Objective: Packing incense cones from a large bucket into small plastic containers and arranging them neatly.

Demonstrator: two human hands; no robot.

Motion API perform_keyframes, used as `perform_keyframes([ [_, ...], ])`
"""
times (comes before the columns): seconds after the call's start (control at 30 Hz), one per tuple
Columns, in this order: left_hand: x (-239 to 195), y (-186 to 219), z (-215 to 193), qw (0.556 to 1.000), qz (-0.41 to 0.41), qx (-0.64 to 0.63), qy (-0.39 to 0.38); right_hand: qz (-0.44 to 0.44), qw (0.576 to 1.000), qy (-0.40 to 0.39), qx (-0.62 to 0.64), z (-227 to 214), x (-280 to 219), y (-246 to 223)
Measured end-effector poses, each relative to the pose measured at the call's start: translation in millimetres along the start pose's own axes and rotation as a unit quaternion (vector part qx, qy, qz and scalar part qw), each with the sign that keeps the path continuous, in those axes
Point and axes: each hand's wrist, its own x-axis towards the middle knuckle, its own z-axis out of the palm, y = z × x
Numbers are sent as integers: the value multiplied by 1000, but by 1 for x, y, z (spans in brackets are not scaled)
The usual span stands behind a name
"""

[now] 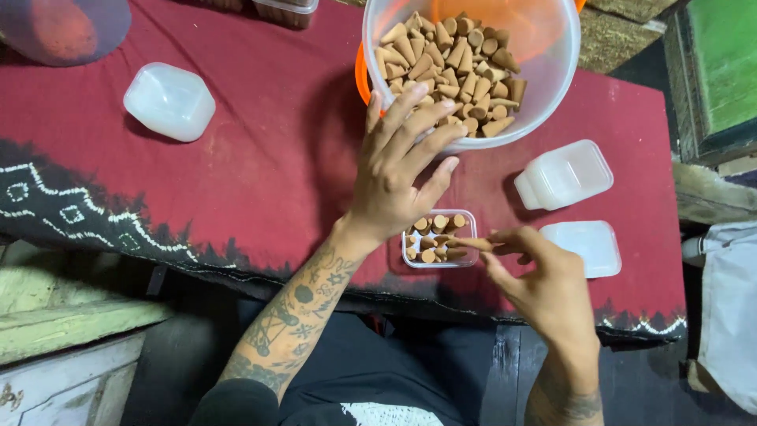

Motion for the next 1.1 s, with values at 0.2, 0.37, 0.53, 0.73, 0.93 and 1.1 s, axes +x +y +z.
perform_keyframes([
  [0.2,-4,-4,8,1000,-8,7,-1,-138,979,-44,-146,11,0,-6],
  [0.37,-4,-8,9,1000,2,14,1,-240,925,-4,-294,18,-1,-4],
  [0.53,-2,-12,9,1000,-1,14,-5,-261,904,-6,-338,15,-4,-14],
  [0.73,6,-15,14,1000,2,15,-8,-263,902,-13,-343,15,-4,-16],
  [0.93,11,-19,20,1000,-8,13,-21,-261,911,-28,-319,23,-4,-8],
  [1.1,15,-20,23,1000,-17,11,-23,-247,932,-51,-259,23,-5,-8],
])
